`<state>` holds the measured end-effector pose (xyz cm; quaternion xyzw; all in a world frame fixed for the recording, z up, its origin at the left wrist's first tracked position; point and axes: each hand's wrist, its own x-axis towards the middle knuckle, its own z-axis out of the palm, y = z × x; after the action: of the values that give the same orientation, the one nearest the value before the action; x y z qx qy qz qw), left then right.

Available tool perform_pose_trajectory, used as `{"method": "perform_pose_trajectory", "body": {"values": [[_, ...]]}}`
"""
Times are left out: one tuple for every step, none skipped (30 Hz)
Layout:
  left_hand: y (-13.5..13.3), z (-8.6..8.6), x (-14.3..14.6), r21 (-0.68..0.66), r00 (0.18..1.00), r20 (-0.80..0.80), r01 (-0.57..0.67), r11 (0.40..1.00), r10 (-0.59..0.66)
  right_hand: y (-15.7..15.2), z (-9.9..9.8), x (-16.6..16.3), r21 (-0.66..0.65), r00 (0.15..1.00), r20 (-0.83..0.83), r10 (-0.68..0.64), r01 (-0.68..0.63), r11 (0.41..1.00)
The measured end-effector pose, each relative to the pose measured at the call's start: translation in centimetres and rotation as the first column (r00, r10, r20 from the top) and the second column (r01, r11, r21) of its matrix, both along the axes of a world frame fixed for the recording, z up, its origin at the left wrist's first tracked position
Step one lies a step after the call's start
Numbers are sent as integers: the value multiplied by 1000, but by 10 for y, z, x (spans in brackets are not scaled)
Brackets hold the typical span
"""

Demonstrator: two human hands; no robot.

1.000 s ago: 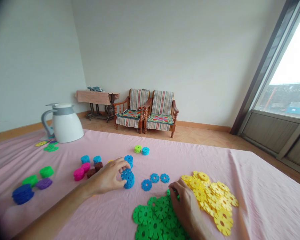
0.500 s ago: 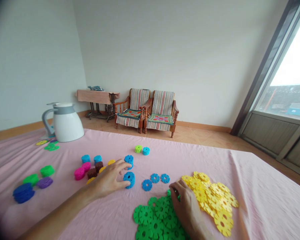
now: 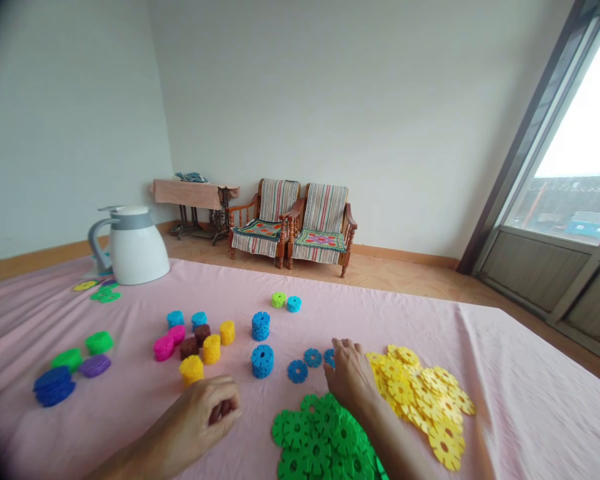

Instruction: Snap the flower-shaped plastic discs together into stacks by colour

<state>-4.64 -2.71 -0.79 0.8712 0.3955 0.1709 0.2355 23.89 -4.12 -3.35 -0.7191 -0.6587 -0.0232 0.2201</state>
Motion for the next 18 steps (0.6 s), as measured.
{"method": "perform_pose_trajectory", "body": {"values": [[3, -4, -2, -5, 1000, -1, -19, 1000, 19, 5, 0, -2, -31, 1000, -5, 1, -1, 1000], [6, -7, -4, -14, 999, -3, -32, 999, 32, 9, -1, -4, -58, 1000, -13, 12, -12, 998], [8, -9, -5, -27, 999, -4, -41, 999, 41, 11, -2, -8, -82, 999, -20, 28, -29, 996], [10, -11, -7, -42, 999, -2, -46, 998, 46, 12, -2, -12, -107, 999, -25, 46, -49, 993], [12, -12, -8, -55, 999, 2, -49, 997, 49, 12, -1, -17, -130, 997, -28, 67, -70, 989], [13, -13, -8, -67, 999, 6, -51, 996, 52, 11, 0, -22, -151, 995, -32, 91, -95, 984], [14, -13, -9, -76, 999, 11, -52, 996, 53, 9, 1, -27, -163, 993, -39, 115, -120, 979], [14, -13, -9, -85, 998, 14, -52, 995, 53, 5, 3, -33, -167, 989, -52, 138, -145, 975], [15, -12, -10, -94, 999, 13, -50, 994, 52, 2, 5, -38, -164, 985, -70, 158, -168, 972], [15, -11, -10, -104, 999, 12, -47, 993, 49, -2, 7, -44, -158, 980, -90, 175, -188, 969], [15, -10, -10, -112, 999, 13, -43, 993, 45, -6, 9, -49, -154, 976, -109, 188, -204, 967], [16, -9, -10, -120, 999, 15, -40, 992, 42, -9, 12, -53, -154, 972, -125, 200, -218, 964], [16, -9, -11, -126, 999, 17, -38, 991, 40, -13, 14, -57, -158, 967, -139, 215, -236, 959], [16, -8, -11, -129, 999, 21, -37, 991, 40, -17, 17, -61, -162, 961, -152, 232, -256, 953], [17, -8, -11, -132, 999, 26, -36, 991, 39, -20, 19, -65, -161, 953, -166, 252, -278, 947], [17, -8, -12, -135, 999, 33, -34, 990, 39, -24, 22, -69, -153, 945, -180, 273, -301, 941], [17, -9, -12, -135, 999, 39, -31, 990, 37, -27, 24, -74, -137, 934, -197, 297, -327, 935], [17, -9, -13, -129, 998, 46, -27, 991, 33, -31, 26, -78, -116, 921, -214, 325, -354, 928]]}}
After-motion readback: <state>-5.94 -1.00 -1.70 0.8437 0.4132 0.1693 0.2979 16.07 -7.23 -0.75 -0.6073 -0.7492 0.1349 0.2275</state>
